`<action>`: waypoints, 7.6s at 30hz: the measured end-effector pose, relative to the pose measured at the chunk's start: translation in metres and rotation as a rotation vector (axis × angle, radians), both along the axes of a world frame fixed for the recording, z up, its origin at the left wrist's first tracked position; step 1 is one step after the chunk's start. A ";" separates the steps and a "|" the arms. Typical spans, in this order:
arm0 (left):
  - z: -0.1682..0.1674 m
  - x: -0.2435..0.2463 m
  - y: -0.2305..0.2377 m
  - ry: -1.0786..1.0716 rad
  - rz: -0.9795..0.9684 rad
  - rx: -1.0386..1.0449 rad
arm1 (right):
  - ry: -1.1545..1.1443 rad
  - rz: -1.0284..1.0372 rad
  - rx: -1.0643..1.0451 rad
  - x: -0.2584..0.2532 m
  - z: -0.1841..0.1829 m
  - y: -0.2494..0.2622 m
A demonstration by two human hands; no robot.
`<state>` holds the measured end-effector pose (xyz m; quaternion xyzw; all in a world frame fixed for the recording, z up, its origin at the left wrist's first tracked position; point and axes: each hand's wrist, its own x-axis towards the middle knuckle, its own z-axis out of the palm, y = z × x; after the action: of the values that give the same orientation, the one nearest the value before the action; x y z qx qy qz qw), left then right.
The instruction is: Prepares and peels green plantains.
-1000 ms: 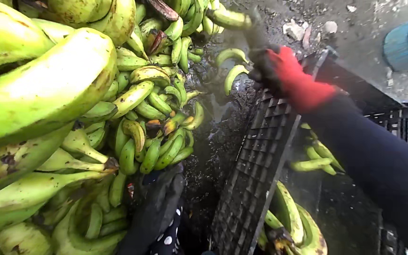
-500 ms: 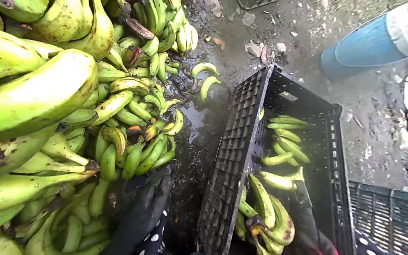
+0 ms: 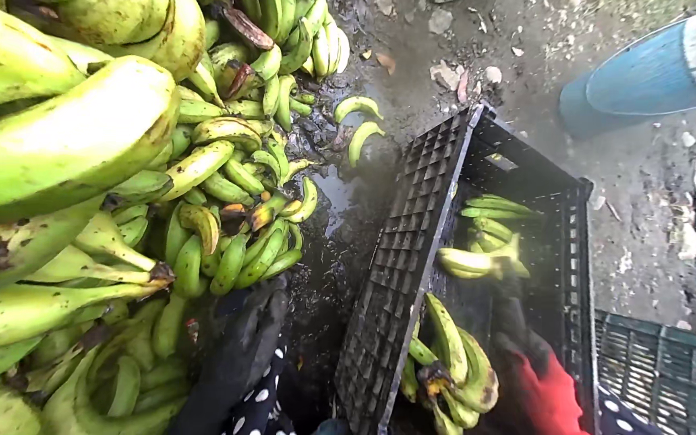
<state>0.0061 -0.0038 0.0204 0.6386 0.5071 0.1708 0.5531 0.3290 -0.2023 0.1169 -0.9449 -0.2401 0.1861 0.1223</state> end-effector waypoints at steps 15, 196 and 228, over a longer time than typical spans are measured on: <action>-0.013 -0.004 -0.001 -0.030 -0.017 0.039 | 0.223 0.338 0.207 -0.004 -0.013 0.235; 0.079 0.285 -0.211 1.033 -1.159 0.361 | 0.844 -0.251 1.611 0.143 0.047 -0.230; 0.105 0.328 -0.122 0.634 -0.856 0.501 | 0.880 -0.546 1.538 0.132 0.066 -0.206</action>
<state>0.3337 -0.1257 0.1257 0.9175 0.2891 -0.1521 0.2267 0.4610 -0.4084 0.1832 -0.4719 0.0016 0.2824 0.8352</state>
